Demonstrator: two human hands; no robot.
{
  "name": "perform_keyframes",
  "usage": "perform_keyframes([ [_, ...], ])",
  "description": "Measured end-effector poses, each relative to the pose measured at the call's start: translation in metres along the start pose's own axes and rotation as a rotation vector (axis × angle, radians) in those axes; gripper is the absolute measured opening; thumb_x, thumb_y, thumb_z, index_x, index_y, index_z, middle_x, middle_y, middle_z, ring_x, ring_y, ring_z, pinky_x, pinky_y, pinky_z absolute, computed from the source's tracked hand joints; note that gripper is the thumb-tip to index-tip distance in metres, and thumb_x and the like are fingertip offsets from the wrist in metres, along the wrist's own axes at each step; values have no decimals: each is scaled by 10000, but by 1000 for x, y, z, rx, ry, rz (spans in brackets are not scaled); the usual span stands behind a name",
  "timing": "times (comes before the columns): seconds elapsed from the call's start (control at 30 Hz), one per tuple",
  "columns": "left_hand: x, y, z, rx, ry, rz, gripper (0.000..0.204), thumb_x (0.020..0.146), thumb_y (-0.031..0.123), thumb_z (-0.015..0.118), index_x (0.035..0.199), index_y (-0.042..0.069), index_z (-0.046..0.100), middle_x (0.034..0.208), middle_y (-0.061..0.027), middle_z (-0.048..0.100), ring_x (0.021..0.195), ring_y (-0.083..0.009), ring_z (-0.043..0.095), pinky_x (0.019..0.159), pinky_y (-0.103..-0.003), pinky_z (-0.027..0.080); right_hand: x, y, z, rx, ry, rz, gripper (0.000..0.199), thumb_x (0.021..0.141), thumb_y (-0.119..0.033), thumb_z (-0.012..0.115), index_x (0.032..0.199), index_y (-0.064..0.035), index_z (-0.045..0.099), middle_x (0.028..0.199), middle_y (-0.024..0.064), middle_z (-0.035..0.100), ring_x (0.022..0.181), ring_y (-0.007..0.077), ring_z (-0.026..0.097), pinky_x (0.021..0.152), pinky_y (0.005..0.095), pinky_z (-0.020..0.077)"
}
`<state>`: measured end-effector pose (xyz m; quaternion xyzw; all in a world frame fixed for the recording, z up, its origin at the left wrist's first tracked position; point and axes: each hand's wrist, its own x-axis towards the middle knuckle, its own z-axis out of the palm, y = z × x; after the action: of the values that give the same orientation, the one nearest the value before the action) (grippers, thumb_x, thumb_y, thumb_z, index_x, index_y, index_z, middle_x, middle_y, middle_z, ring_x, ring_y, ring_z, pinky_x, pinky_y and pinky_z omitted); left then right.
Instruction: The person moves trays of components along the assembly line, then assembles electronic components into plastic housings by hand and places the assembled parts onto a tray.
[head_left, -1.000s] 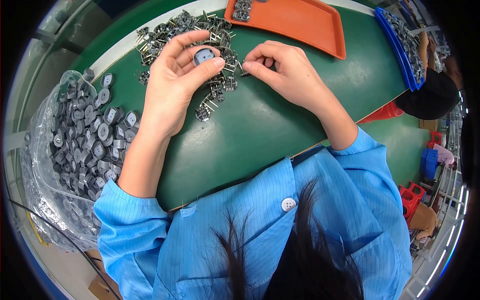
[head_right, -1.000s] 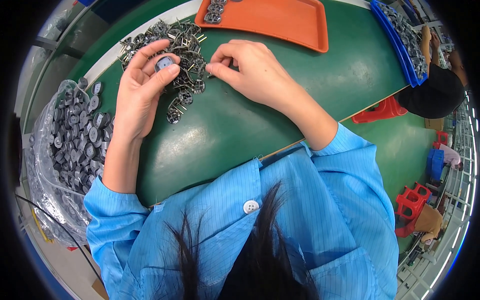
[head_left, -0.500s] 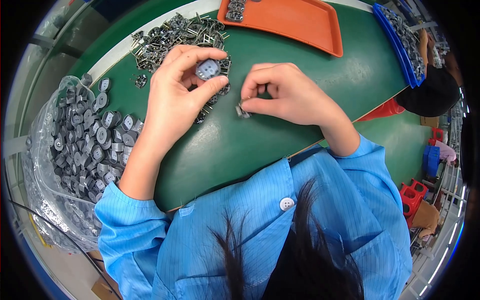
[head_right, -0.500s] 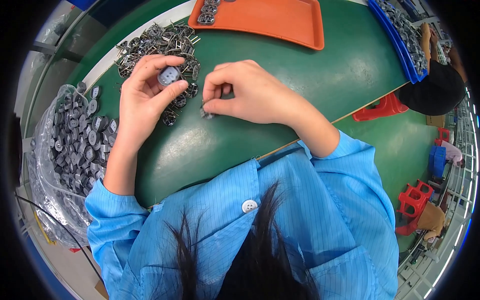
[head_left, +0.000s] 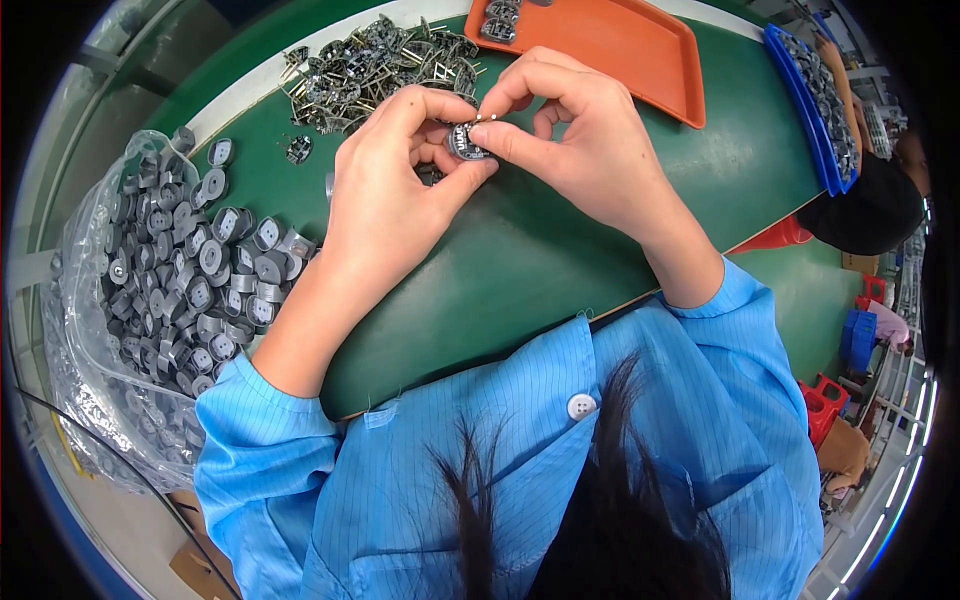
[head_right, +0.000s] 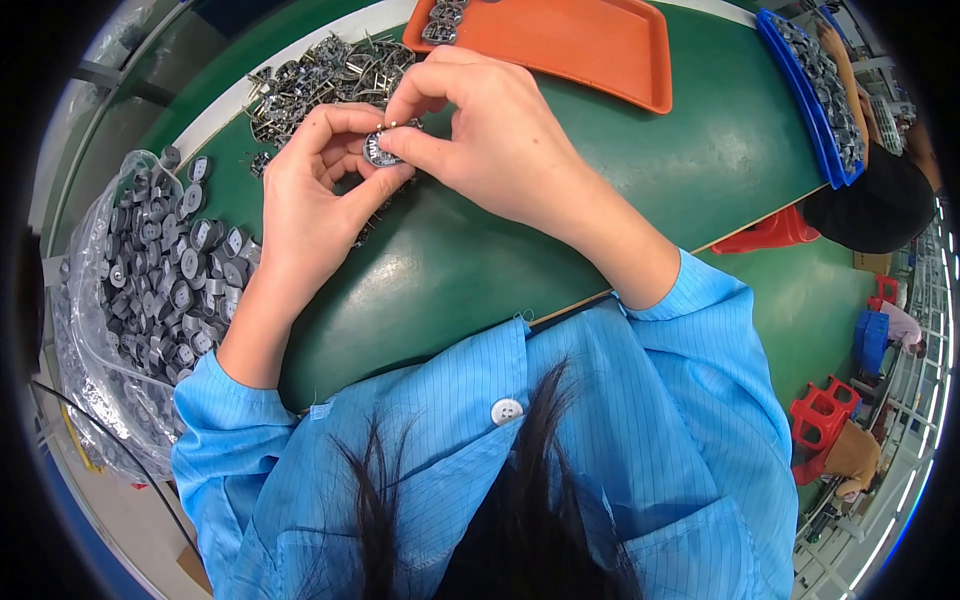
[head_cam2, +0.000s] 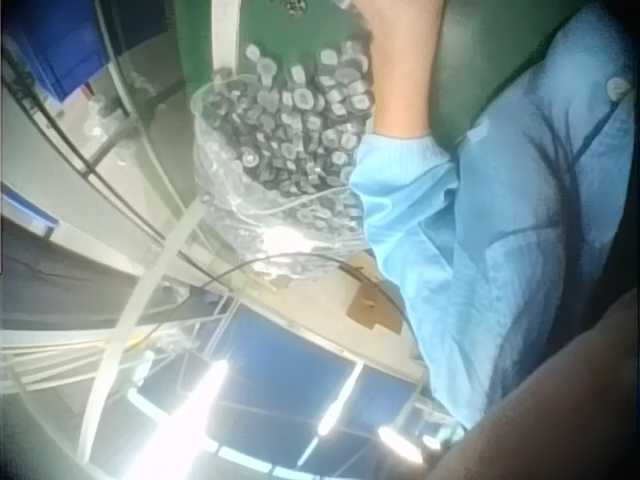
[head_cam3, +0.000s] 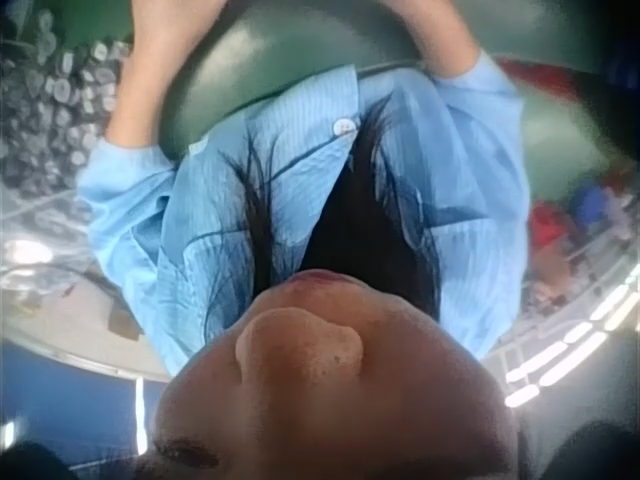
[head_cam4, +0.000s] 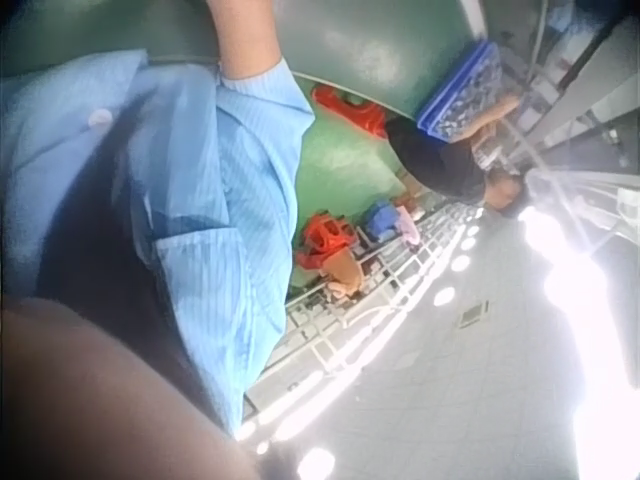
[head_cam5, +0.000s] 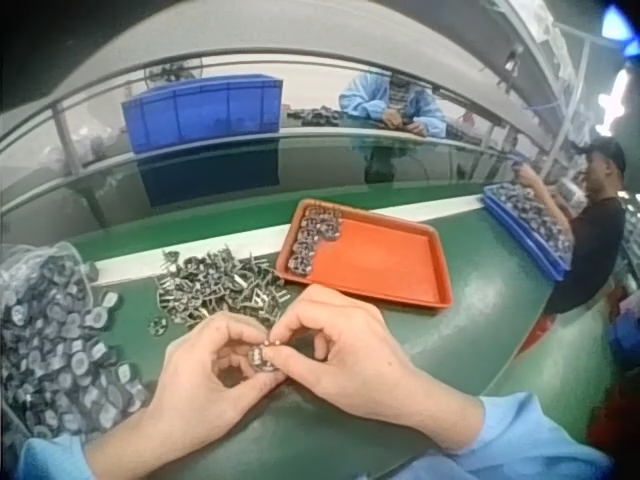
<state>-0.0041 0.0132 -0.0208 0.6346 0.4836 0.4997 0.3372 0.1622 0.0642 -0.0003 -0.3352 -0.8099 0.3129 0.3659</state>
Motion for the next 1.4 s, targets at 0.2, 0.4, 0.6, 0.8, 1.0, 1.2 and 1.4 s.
perform_keyframes([
  [0.2, 3, 0, -3, -60, -47, 74, 294, 703, -82, 713, 953, -34, 566, 985, -88, 559, 776, -116, 615, 616, -227, 542, 0, 6, -2, 123, -7, -5, 91, 764, -82, 713, 808, -36, 649, 795, 45, 595, 580, 116, 568, 508, 236, 465],
  [0.4, 1, 1, -4, -91, -86, -13, 382, 711, -82, 708, 1049, -19, 543, 995, -98, 571, 763, -107, 607, 624, -230, 531, -2, 3, -4, 222, -52, 144, 104, 768, -104, 726, 808, -39, 655, 798, 32, 597, 608, 101, 576, 519, 240, 465],
  [0.6, -1, 3, -1, -71, -31, 44, 459, 722, -70, 707, 1130, 8, 513, 1003, -108, 577, 784, -108, 616, 639, -227, 530, -8, 2, 6, -267, 148, -307, 168, 752, -112, 732, 852, -43, 616, 804, 51, 618, 657, 196, 625, 557, 315, 501],
  [0.8, -2, 4, -2, 173, -24, 237, 461, 691, -42, 727, 1103, 50, 539, 918, -75, 577, 777, -171, 585, 666, -279, 498, -5, -3, -8, 453, -151, 406, 209, 771, -65, 722, 926, 29, 618, 832, 74, 661, 748, 133, 657, 645, 247, 537],
  [1.0, -5, 7, 3, 370, -32, 391, 531, 625, -76, 736, 1111, 45, 560, 897, -74, 571, 751, -165, 558, 664, -257, 486, -13, -8, -4, 299, -144, 320, 170, 761, -41, 713, 896, 19, 631, 798, 59, 667, 721, 113, 650, 672, 253, 540],
  [1.2, -4, 15, 6, 347, 1, 371, 665, 612, -52, 754, 1223, 44, 508, 988, -116, 551, 829, -211, 567, 716, -290, 495, 0, 8, -25, 522, -195, 382, 155, 740, -36, 718, 865, 7, 637, 789, 62, 685, 705, 107, 644, 675, 242, 523],
  [1.4, 17, 25, -40, 731, -73, 193, 405, 755, 194, 705, 1101, 25, 580, 1046, -139, 600, 1029, -325, 550, 906, -404, 438, 66, 105, -56, 79, 139, 433, 205, 743, -138, 751, 880, -9, 669, 843, 56, 678, 755, 118, 624, 684, 273, 501],
])
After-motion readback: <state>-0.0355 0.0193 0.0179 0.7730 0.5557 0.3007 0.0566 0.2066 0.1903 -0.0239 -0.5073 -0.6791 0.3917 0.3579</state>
